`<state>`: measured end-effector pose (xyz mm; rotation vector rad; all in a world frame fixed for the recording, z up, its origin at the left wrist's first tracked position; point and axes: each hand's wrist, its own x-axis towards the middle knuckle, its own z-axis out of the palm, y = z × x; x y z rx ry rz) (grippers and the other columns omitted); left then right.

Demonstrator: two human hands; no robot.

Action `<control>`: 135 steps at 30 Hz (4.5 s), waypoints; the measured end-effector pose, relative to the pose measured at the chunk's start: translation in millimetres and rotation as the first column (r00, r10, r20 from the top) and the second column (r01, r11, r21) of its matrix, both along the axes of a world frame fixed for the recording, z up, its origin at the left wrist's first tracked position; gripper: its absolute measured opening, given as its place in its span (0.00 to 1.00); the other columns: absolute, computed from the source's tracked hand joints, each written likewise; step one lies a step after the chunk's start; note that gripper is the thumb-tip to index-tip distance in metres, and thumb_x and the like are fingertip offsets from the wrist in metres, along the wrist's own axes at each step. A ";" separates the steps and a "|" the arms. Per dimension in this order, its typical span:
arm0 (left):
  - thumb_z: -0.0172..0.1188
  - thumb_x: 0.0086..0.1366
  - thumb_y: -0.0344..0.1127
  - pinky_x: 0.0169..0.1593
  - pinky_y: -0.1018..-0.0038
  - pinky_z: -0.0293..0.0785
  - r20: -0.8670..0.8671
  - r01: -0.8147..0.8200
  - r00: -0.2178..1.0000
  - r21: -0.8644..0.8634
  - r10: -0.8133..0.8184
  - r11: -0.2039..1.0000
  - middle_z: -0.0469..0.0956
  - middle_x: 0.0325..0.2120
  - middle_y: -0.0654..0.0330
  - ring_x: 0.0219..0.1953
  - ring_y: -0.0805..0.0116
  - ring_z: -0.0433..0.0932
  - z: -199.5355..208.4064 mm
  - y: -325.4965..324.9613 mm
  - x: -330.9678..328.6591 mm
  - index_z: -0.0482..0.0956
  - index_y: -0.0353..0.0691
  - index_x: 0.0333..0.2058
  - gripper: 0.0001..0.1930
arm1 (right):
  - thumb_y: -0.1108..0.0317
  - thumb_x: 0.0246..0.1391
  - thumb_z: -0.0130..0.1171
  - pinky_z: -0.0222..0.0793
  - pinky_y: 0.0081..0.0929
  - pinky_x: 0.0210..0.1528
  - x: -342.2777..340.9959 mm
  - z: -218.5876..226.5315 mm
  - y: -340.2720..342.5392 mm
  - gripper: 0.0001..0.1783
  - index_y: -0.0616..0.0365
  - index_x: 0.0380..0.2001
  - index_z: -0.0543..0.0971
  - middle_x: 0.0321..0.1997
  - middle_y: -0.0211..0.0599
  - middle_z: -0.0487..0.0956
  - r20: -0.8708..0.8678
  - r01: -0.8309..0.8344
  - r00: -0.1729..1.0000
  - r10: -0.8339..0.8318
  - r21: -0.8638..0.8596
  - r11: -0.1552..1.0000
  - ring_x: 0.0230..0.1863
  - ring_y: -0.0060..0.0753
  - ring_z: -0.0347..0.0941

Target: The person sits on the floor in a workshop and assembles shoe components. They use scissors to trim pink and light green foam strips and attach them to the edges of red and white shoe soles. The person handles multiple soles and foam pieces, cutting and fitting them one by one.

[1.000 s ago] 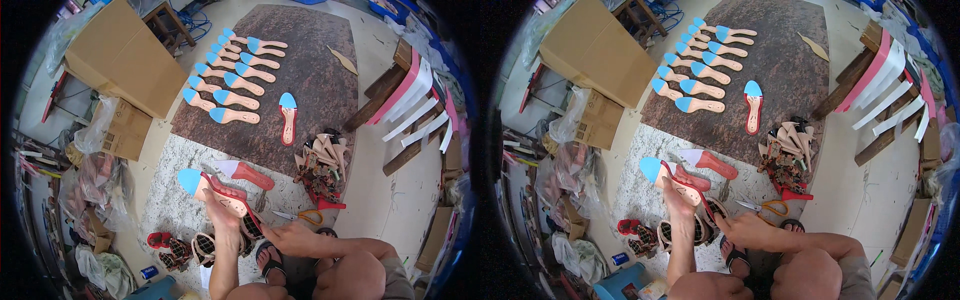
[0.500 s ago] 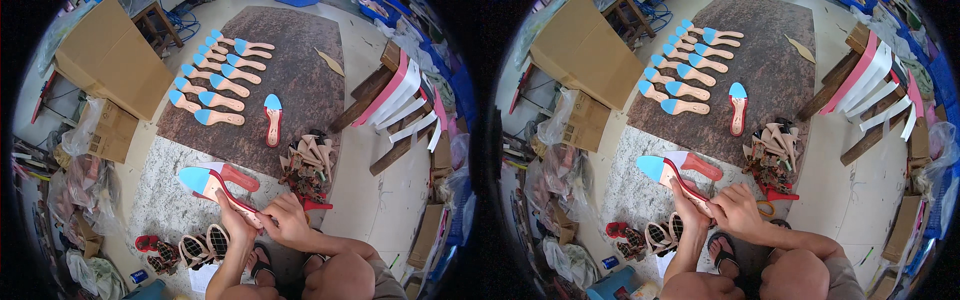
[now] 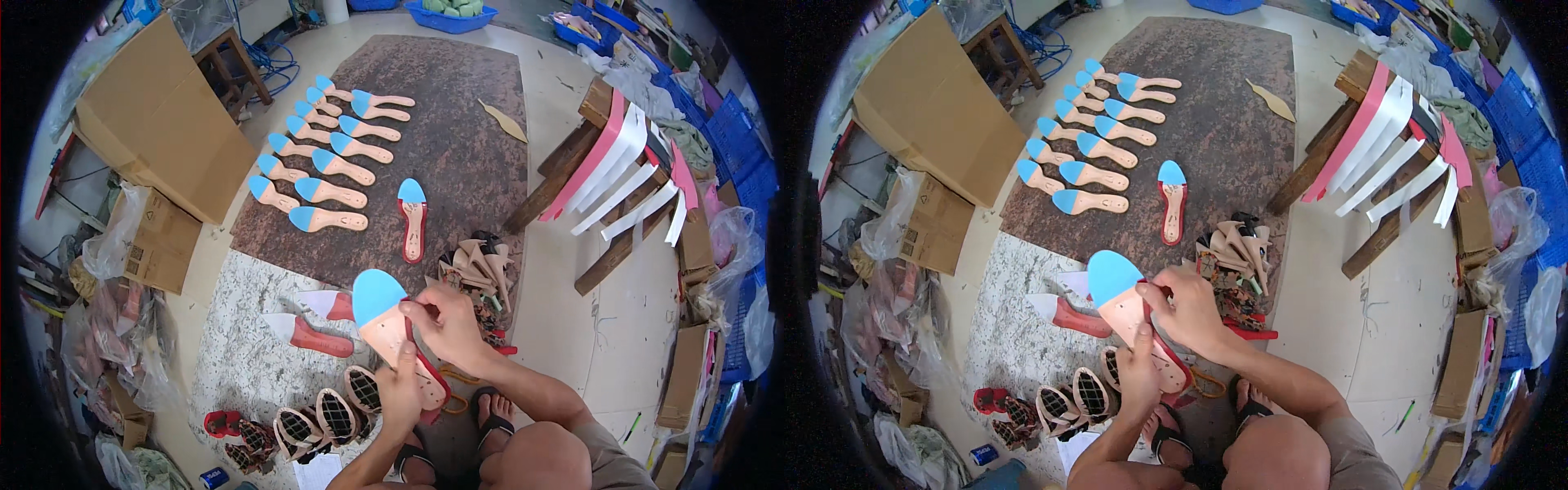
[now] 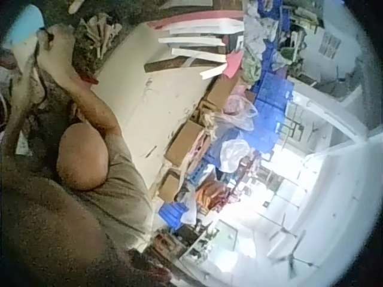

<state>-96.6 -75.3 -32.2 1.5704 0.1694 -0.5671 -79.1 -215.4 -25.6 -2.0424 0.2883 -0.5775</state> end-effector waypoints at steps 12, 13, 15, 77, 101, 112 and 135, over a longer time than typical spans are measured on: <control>0.55 0.71 0.38 0.46 0.72 0.74 -0.135 -0.208 0.978 -0.518 0.161 0.830 0.79 0.42 0.57 0.41 0.72 0.77 -2.6 19.0 9.8 0.74 0.31 0.49 0.15 | 0.69 0.53 0.65 0.69 0.33 0.52 -25.9 4.2 10.4 0.18 0.62 0.47 0.76 0.47 0.40 0.78 0.058 -0.416 0.890 0.453 0.511 0.752 0.50 0.26 0.73; 0.55 0.71 0.38 0.48 0.71 0.74 -0.180 -0.263 0.964 -0.579 0.194 0.772 0.79 0.44 0.57 0.42 0.72 0.77 -11.9 22.2 10.4 0.74 0.31 0.50 0.16 | 0.65 0.52 0.67 0.71 0.32 0.49 -33.9 11.8 11.2 0.18 0.62 0.44 0.77 0.44 0.42 0.79 -0.129 -0.412 0.832 0.540 0.509 0.756 0.47 0.32 0.75; 0.51 0.73 0.49 0.53 0.59 0.72 -0.129 -0.255 0.966 -0.628 0.224 0.735 0.73 0.54 0.57 0.51 0.60 0.75 -24.7 22.2 9.6 0.73 0.35 0.51 0.22 | 0.64 0.51 0.68 0.72 0.31 0.42 -42.8 15.8 8.4 0.17 0.62 0.40 0.78 0.39 0.41 0.80 -0.275 -0.431 0.771 0.574 0.437 0.789 0.41 0.34 0.78; 0.38 0.75 0.55 0.46 0.71 0.75 -0.266 0.095 0.961 0.046 -0.080 0.994 0.77 0.44 0.53 0.43 0.67 0.77 -9.4 29.0 -29.1 0.70 0.31 0.54 0.30 | 0.66 0.58 0.62 0.72 0.28 0.36 -87.0 -9.4 -21.5 0.08 0.60 0.32 0.83 0.30 0.38 0.82 -0.380 -0.446 0.629 0.678 0.537 0.716 0.32 0.30 0.79; 0.39 0.75 0.54 0.37 0.73 0.79 -0.262 -0.152 0.958 -0.108 0.119 0.983 0.80 0.36 0.53 0.34 0.66 0.81 -13.8 30.9 -15.4 0.74 0.31 0.45 0.28 | 0.66 0.53 0.64 0.72 0.40 0.38 -94.6 -22.7 6.4 0.08 0.61 0.31 0.81 0.37 0.43 0.79 -0.325 -0.445 0.792 0.516 0.272 0.853 0.38 0.45 0.78; 0.55 0.70 0.39 0.50 0.72 0.75 -0.153 0.234 0.952 -0.187 -0.264 0.954 0.78 0.44 0.50 0.48 0.68 0.76 -26.3 51.5 -8.2 0.74 0.28 0.46 0.16 | 0.61 0.58 0.59 0.72 0.44 0.42 -83.9 -13.4 9.6 0.15 0.64 0.40 0.77 0.38 0.50 0.80 -0.366 -0.450 0.767 0.528 0.279 0.848 0.41 0.55 0.77; 0.54 0.70 0.33 0.42 0.62 0.80 -0.064 -0.232 0.973 -0.244 0.223 0.942 0.79 0.33 0.48 0.35 0.57 0.81 -6.0 49.4 5.7 0.72 0.28 0.39 0.10 | 0.66 0.65 0.52 0.72 0.44 0.28 -95.3 21.1 -23.8 0.10 0.61 0.32 0.71 0.20 0.42 0.77 -0.294 -0.691 0.559 0.775 0.351 0.632 0.24 0.50 0.78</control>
